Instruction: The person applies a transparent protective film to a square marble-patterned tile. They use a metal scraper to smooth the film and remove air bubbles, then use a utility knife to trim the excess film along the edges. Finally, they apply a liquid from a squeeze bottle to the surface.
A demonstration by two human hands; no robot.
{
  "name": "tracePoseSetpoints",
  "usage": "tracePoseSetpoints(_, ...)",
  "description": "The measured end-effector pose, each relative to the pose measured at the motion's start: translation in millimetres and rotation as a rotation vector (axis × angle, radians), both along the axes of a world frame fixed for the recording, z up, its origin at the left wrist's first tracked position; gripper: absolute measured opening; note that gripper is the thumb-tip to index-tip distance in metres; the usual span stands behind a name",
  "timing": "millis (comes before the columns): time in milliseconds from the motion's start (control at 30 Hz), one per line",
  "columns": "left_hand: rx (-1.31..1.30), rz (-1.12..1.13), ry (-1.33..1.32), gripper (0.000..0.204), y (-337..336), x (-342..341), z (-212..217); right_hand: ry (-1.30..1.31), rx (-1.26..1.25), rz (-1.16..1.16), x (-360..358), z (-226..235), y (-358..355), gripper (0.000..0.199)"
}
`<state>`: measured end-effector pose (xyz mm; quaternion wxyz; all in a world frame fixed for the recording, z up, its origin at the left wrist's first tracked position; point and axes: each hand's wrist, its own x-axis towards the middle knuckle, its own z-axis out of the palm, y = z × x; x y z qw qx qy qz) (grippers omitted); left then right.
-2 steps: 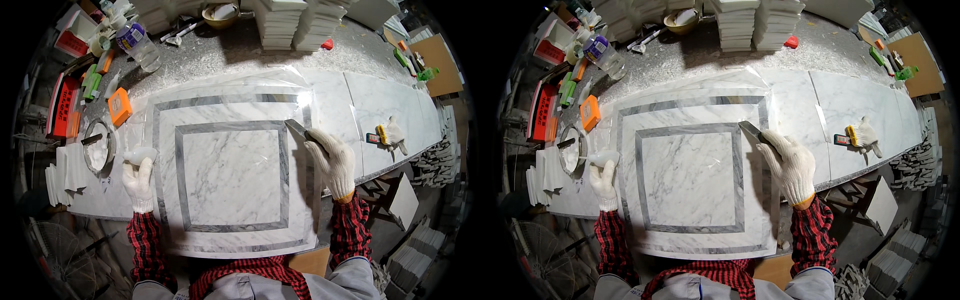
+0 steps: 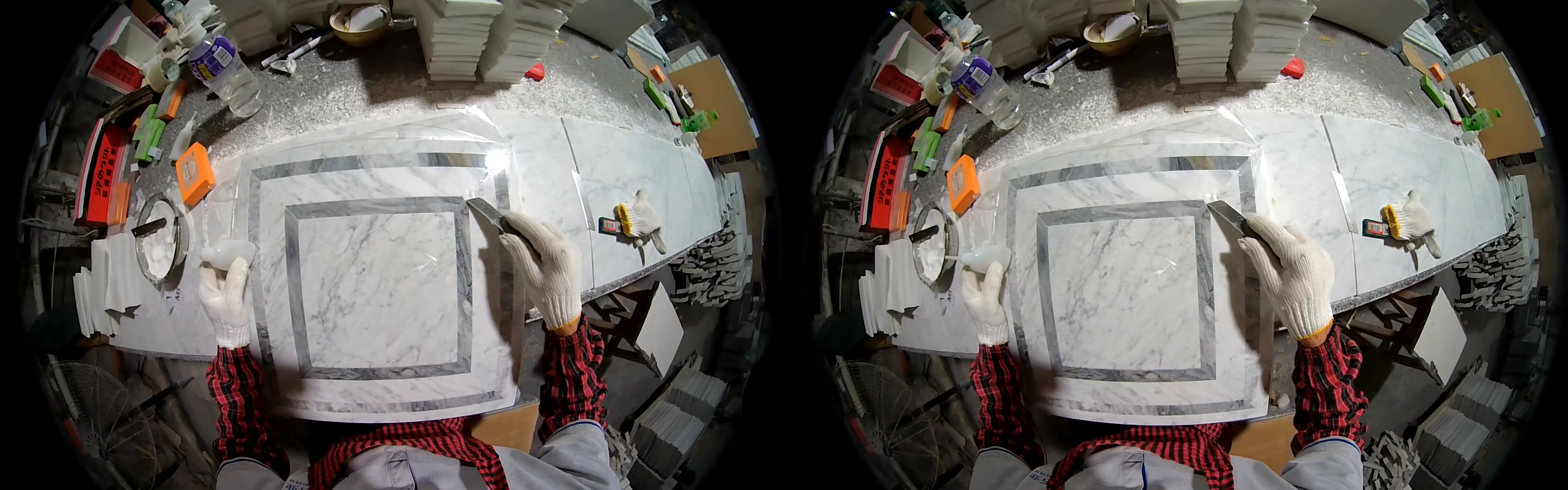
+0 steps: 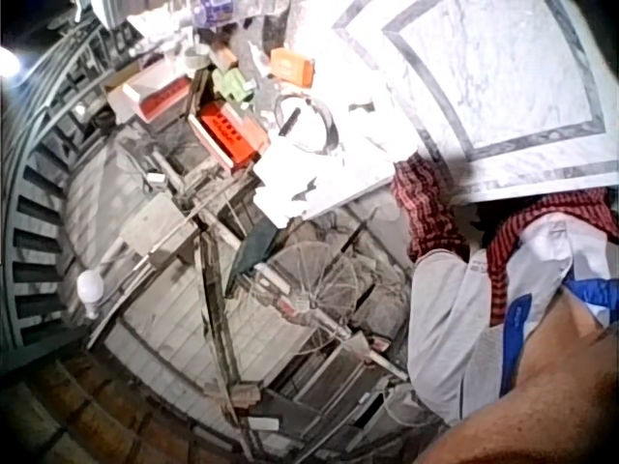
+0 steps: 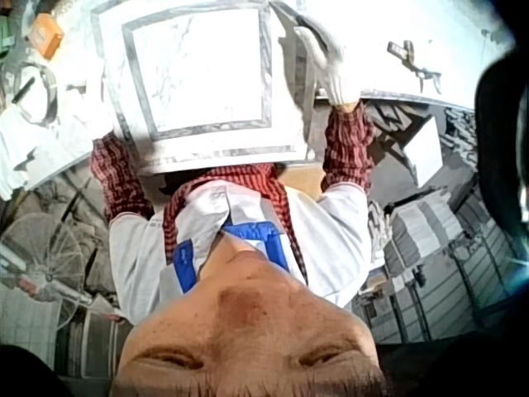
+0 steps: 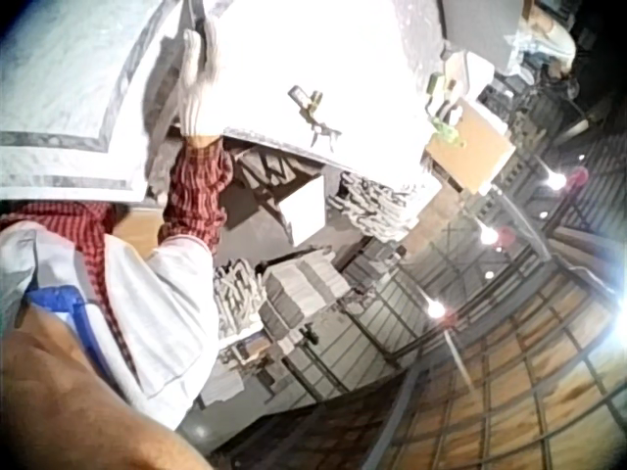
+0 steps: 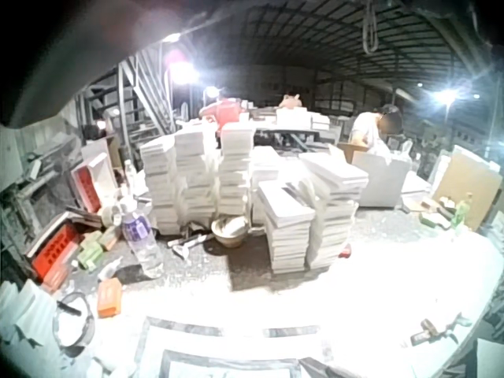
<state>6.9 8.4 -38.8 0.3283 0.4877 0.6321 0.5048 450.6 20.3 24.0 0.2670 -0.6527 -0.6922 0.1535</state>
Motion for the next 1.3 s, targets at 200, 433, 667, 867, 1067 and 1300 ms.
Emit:
tracePoseSetpoints(200, 0.002, 0.018, -0.022, 0.041, 0, 1, 0, 0.109, -0.019, -0.013, -1, 0, -1, 0.028)
tracePoseSetpoints(433, 0.034, 0.021, 0.041, 0.034, 2, 5, 0, 0.044, -0.035, -0.032, 2, -9, -7, 0.029)
tracePoseSetpoints(667, -0.005, 0.038, 0.012, 0.038, 0, 2, 1, 0.096, -0.076, -0.033, -4, 0, -10, 0.029)
tracePoseSetpoints(867, -0.024, 0.063, 0.05, 0.031, 1, 6, 3, 0.083, -0.011, -0.061, -4, -7, -7, 0.029)
tracePoseSetpoints(1067, -0.013, 0.04, 0.112, 0.032, 1, 4, 3, 0.061, -0.008, -0.073, 2, -10, -18, 0.029)
tracePoseSetpoints(1300, -0.003, 0.021, 0.097, 0.034, 2, 6, 5, 0.11, -0.012, -0.108, 3, -10, -26, 0.029)
